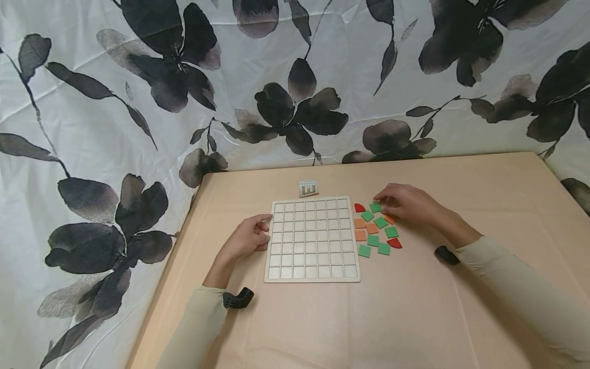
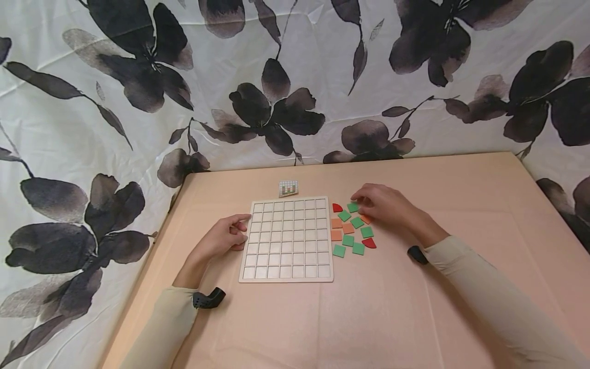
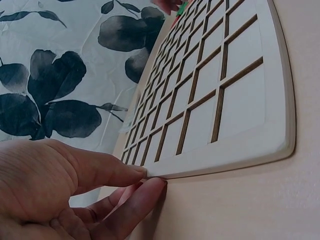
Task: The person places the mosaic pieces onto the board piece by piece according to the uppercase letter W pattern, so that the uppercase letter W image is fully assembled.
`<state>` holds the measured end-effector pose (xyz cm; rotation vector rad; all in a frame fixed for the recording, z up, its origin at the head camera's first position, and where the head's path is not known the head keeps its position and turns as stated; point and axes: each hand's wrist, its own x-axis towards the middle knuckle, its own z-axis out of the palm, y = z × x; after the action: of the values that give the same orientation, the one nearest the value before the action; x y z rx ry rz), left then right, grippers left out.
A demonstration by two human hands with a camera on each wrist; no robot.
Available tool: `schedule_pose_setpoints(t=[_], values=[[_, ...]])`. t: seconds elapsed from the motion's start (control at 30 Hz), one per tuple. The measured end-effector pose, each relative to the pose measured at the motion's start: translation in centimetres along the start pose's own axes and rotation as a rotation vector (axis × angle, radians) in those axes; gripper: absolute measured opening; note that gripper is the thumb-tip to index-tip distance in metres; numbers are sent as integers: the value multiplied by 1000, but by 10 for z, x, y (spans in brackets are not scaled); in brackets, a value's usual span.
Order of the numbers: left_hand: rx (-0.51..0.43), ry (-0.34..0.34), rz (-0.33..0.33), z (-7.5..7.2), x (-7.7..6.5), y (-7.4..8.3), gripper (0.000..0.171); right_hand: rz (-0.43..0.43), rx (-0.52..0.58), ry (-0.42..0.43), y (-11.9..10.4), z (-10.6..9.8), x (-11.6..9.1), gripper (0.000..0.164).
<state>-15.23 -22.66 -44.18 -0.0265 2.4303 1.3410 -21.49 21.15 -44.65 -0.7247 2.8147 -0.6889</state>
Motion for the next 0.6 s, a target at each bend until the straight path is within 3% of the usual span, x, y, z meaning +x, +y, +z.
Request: schedule_pose_setpoints(t=[0.33,0.6], values=[[-2,1,-18,0,-1,2,62,-46,-6,-16,-2,2,6,31],[-4,-3,-22,0,0,2,62,-45,-72,-53,0,-1,8,35]])
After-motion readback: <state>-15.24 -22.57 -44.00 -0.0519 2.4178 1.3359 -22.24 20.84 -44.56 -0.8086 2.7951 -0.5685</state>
